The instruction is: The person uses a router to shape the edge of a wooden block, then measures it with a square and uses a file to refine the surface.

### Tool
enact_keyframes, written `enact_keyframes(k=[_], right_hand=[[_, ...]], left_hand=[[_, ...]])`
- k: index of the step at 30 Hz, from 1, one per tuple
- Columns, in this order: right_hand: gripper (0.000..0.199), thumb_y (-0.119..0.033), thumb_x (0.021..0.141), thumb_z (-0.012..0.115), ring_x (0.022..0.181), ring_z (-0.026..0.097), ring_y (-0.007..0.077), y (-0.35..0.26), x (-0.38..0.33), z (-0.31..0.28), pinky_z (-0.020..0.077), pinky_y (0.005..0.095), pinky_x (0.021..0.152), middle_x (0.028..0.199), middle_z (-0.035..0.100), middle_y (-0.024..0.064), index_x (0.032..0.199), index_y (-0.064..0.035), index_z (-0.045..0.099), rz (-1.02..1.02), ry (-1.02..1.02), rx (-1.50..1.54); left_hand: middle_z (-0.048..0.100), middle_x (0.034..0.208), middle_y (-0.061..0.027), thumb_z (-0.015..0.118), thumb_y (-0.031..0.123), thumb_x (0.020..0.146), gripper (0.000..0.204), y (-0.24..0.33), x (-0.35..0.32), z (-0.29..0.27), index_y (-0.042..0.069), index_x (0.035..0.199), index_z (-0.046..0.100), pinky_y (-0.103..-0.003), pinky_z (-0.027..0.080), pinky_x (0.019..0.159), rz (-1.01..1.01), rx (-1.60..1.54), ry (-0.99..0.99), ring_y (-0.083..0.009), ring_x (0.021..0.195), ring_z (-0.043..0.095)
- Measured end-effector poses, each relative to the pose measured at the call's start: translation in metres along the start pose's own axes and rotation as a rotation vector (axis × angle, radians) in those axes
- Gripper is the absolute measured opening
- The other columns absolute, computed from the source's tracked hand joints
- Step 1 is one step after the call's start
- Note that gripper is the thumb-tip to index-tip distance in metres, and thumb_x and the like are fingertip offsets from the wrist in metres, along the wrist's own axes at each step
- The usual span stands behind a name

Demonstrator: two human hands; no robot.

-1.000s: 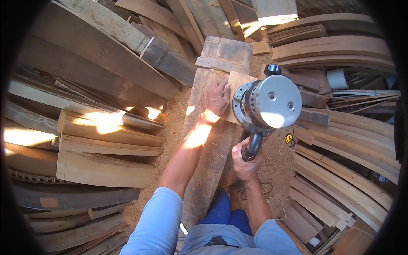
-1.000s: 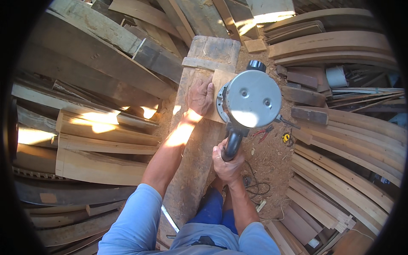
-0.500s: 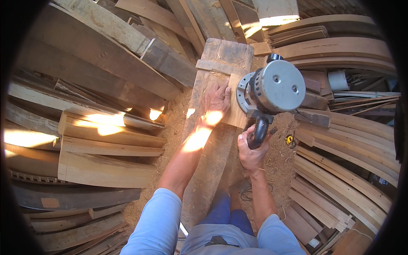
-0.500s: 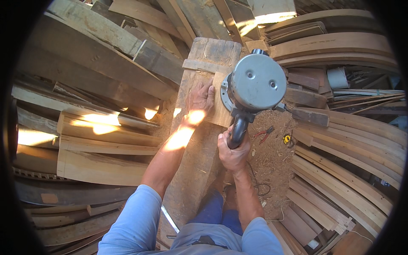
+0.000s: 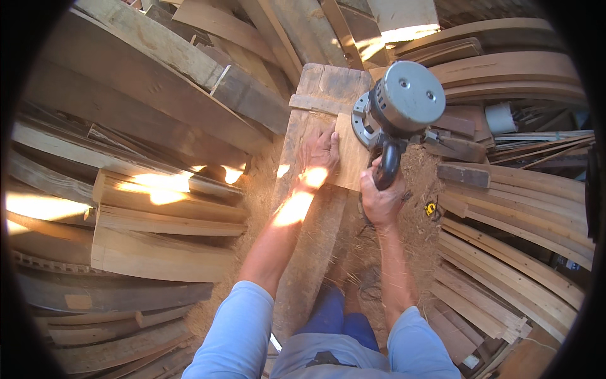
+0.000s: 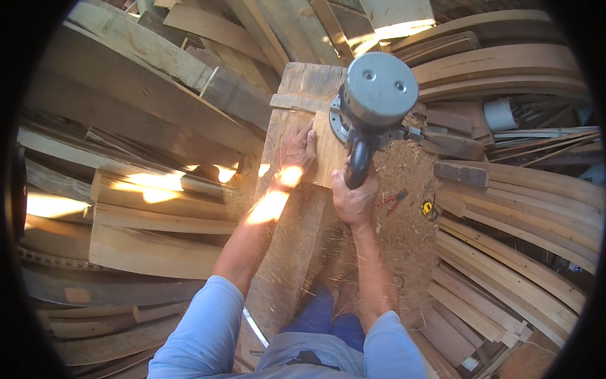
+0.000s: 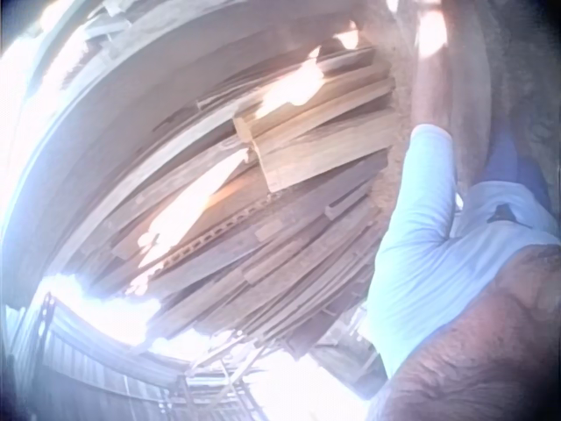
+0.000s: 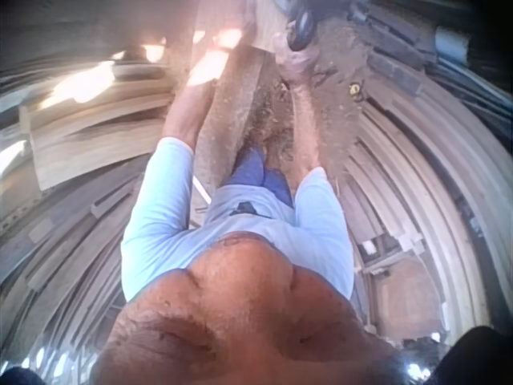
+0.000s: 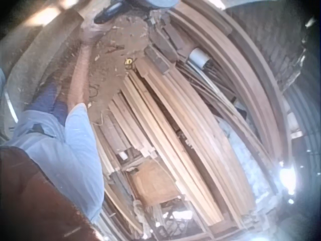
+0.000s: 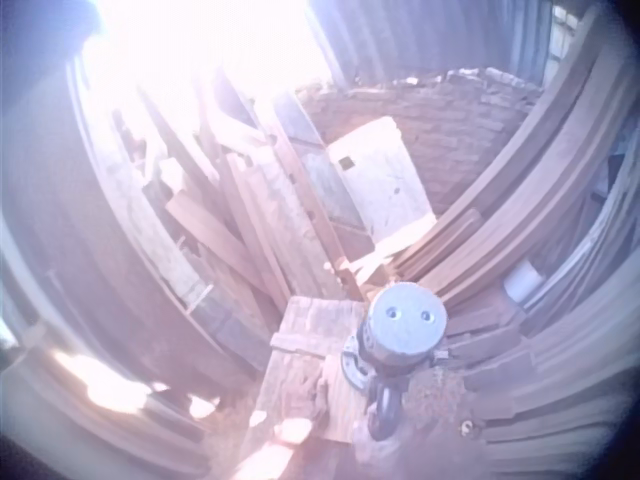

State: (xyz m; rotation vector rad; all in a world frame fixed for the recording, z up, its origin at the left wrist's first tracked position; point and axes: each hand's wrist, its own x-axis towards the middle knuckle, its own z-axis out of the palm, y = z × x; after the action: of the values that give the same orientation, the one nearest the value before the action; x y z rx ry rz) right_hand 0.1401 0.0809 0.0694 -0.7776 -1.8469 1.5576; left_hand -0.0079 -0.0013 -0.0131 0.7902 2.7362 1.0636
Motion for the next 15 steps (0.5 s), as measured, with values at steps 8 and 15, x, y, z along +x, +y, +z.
enact_keyframes(k=[8, 15], right_hand=[[0.032, 0.0, 0.091, 0.061, 0.059, 0.055, 0.0078, -0.022, 0.037, -0.031, 0.0486, 0.0255, 0.054, 0.077, 0.06, 0.0024, 0.122, 0.0015, 0.055, 0.116, 0.107, 0.384], [0.036, -0.008, 0.091, 0.063, 0.062, 0.052, 0.0094, -0.01, 0.01, -0.106, 0.0501, 0.0301, 0.06, 0.073, 0.052, -0.0008, 0.127, -0.0069, 0.054, 0.399, 0.272, 0.706]], left_hand=[[0.06, 0.093, -0.0148, 0.049, 0.038, 0.104, 0.035, -0.002, 0.0, 0.005, 0.022, 0.13, 0.067, -0.049, 0.05, 0.078, -0.014, 0.021, -0.005, -0.0364, 0.09, 0.062], [0.062, 0.1, -0.0174, 0.046, 0.036, 0.105, 0.037, 0.0, 0.0, 0.002, 0.022, 0.135, 0.063, -0.051, 0.05, 0.083, -0.036, 0.122, -0.039, -0.0391, 0.095, 0.062]])
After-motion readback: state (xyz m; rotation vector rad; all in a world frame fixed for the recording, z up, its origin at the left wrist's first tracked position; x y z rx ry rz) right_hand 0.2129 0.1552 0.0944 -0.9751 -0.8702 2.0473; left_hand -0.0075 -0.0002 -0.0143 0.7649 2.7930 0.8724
